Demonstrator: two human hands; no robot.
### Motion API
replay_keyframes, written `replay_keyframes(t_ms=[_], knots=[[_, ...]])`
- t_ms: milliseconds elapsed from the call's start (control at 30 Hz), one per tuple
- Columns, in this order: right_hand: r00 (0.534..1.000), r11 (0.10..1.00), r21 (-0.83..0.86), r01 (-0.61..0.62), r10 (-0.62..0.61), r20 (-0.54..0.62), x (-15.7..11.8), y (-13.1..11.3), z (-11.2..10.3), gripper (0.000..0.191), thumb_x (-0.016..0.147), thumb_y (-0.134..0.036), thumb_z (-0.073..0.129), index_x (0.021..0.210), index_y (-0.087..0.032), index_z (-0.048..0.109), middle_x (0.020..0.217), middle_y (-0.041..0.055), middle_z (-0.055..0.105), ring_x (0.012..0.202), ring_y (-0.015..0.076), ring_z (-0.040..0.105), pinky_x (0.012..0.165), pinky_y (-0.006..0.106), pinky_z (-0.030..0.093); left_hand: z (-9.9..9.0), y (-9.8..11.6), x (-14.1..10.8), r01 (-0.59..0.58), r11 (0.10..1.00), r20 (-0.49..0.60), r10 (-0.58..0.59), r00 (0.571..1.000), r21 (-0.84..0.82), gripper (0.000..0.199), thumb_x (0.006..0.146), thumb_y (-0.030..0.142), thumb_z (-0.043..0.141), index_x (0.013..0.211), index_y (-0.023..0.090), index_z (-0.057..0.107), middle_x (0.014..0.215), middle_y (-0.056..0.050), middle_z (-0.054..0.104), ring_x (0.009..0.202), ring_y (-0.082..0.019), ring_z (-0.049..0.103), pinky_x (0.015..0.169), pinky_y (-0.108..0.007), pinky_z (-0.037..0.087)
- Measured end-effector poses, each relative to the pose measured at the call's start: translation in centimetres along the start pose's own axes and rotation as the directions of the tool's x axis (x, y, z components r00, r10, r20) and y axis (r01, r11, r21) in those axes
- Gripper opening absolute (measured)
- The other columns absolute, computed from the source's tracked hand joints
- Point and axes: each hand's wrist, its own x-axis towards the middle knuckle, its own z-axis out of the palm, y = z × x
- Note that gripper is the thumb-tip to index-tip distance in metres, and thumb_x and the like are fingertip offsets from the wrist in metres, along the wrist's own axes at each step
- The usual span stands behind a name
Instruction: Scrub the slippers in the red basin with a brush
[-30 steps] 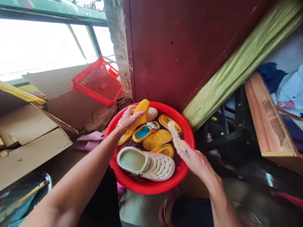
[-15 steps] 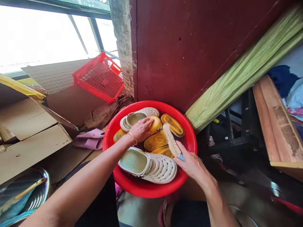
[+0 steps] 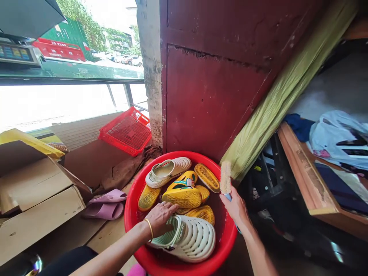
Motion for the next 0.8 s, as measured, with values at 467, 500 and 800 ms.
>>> replay_keyframes(t_ms=[467,500,800], knots=[[0.960,0.984,-0.113,0.138,-0.105,0.260,-1.2,-4.6,0.4,0.065,0.095,-0.035,0.063,0.156,-0.017,0.045,0.112,0.0129,0.080,0.097,0.0294,0.077,0.084,0.035,0.055,0.9,-1.4,3.6,0.175,0.905,0.255,-0.288,0.923,0.389,0.032,0.093,0.043,0.052,0.104,0.020,0.072,0.103,-0.018,0.076,0.100,-0.036,0.072,0.083,-0.043,0.054],[0.957,0.982,-0.116,0.151,-0.116,0.266,-1.4,-4.5,0.2,0.065,0.096,-0.035,0.063,0.155,-0.017,0.046,0.116,0.0135,0.079,0.102,0.0297,0.076,0.085,0.035,0.055,0.8,-1.6,3.8,0.165,0.909,0.254,-0.275,0.927,0.382,0.032,0.094,0.043,0.050,0.101,0.020,0.071,0.099,-0.017,0.076,0.097,-0.034,0.072,0.080,-0.041,0.053],[0.974,0.994,0.063,0.091,-0.102,0.201,-3.0,-2.1,-2.0,0.051,0.097,-0.037,0.060,0.145,-0.021,0.055,0.120,0.0117,0.078,0.096,0.0278,0.077,0.081,0.035,0.059,-3.6,1.0,4.0,0.029,0.949,0.033,-0.042,0.999,0.313,0.023,0.094,0.032,0.042,0.097,0.022,0.062,0.094,-0.010,0.073,0.091,-0.028,0.071,0.077,-0.035,0.051]])
